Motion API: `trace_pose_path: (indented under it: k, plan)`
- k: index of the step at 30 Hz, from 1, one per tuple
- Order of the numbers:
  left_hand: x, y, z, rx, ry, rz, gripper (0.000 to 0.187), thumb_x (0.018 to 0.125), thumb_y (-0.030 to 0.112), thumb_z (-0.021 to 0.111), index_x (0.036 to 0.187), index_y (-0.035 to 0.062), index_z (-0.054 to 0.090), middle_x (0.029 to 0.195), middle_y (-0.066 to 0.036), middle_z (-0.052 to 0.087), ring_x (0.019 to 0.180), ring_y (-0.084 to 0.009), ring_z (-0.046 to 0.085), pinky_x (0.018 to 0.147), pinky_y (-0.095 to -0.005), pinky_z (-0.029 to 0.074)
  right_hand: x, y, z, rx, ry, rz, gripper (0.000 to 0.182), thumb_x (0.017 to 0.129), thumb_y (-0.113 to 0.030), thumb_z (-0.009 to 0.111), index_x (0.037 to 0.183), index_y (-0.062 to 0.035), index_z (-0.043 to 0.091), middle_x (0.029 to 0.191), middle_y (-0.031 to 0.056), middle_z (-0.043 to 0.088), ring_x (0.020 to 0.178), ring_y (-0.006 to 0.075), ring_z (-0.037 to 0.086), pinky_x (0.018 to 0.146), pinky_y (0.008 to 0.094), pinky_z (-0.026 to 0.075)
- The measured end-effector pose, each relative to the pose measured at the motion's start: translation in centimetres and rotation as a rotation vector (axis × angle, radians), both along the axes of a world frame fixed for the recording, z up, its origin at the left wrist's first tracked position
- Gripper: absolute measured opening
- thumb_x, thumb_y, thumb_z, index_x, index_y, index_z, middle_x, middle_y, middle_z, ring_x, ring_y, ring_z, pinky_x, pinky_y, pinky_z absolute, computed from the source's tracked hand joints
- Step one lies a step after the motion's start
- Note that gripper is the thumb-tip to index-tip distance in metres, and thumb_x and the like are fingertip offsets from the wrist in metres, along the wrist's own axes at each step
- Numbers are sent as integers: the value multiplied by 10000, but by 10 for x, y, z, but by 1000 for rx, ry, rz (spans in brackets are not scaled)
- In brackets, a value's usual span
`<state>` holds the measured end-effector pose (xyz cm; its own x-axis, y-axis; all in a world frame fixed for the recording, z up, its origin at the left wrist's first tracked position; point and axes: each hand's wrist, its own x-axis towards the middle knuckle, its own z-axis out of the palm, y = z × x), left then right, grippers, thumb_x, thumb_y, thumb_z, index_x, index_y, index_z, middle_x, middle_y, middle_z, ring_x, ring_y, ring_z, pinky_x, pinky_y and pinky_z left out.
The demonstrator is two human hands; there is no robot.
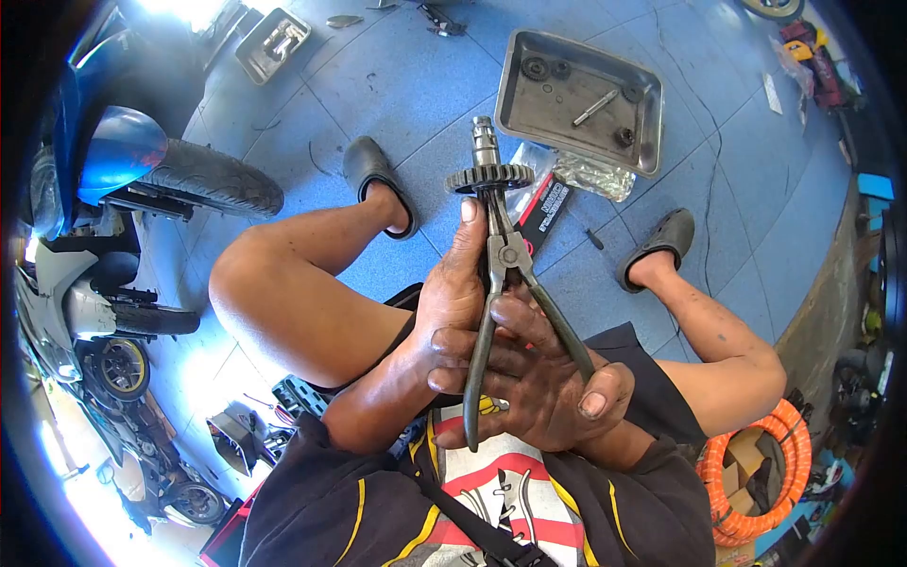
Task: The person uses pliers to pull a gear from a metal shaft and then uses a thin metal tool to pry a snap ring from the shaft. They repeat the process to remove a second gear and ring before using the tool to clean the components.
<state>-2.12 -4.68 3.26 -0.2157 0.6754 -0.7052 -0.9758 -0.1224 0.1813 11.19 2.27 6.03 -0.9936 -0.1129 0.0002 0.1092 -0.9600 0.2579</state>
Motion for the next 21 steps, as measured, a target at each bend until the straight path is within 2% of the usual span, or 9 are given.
trace_pose_path:
  k: [2,4,5,7,8,10,13,16,21]
  plan:
    - [0,-3,-4,12,-55,51,544,888,680,459,888,152,593,649,-61,569,455,-137,516,356,-258,412,0,-1,-1,-9,43,-5,1002,677,-142,617,1538,-118,105,1566,208,141,1451,343,163,1096,687,170]
    - [-4,-11,-14,372,-213,-40,531,883,670,482,889,152,601,647,-64,577,407,-134,488,305,-252,391,0,-1,-1,-9,36,7,1006,678,-137,616,1539,-118,96,1569,203,134,1453,342,153,1094,690,170]
    - [-2,-12,-16,373,-213,-40,531,883,670,482,889,152,601,647,-64,577,407,-134,488,305,-252,391,0,0,-1,-9,31,19,1009,679,-133,614,1539,-119,87,1572,198,127,1456,342,144,1091,694,169]
    - [0,-6,-7,120,-93,27,521,878,663,502,899,152,605,649,-64,579,380,-134,467,273,-248,372,0,-2,0,-8,31,6,1012,679,-130,614,1540,-119,81,1571,197,127,1456,339,145,1092,693,169]
    - [1,-3,-2,123,-92,26,521,878,663,502,899,152,605,649,-64,579,380,-134,467,273,-248,372,0,-4,0,-5,32,-8,1015,680,-128,614,1540,-120,75,1571,196,127,1456,335,146,1093,692,169]
    - [1,3,6,-71,-59,72,523,880,662,500,907,150,608,650,-67,579,384,-135,471,274,-248,369,0,-5,0,-7,33,-10,1020,676,-130,617,1540,-120,74,1570,194,133,1455,333,150,1093,693,168]
    - [-1,-6,-4,109,-113,30,522,889,656,490,922,148,605,655,-65,580,411,-136,493,296,-250,383,0,-7,0,-3,43,-19,1030,669,-134,625,1539,-120,74,1569,188,140,1454,328,157,1093,695,167]
    - [2,-6,-3,32,53,9,520,895,649,486,941,145,604,664,-64,583,430,-141,505,321,-252,396,0,-6,0,12,51,-22,1044,660,-136,634,1539,-122,72,1569,183,142,1452,324,163,1093,695,168]
    - [0,-5,-2,37,6,40,513,894,643,495,946,144,603,691,-61,599,458,-149,531,352,-248,419,-2,-3,1,4,21,27,1040,665,-130,634,1541,-132,74,1566,181,151,1444,328,183,1097,681,185]
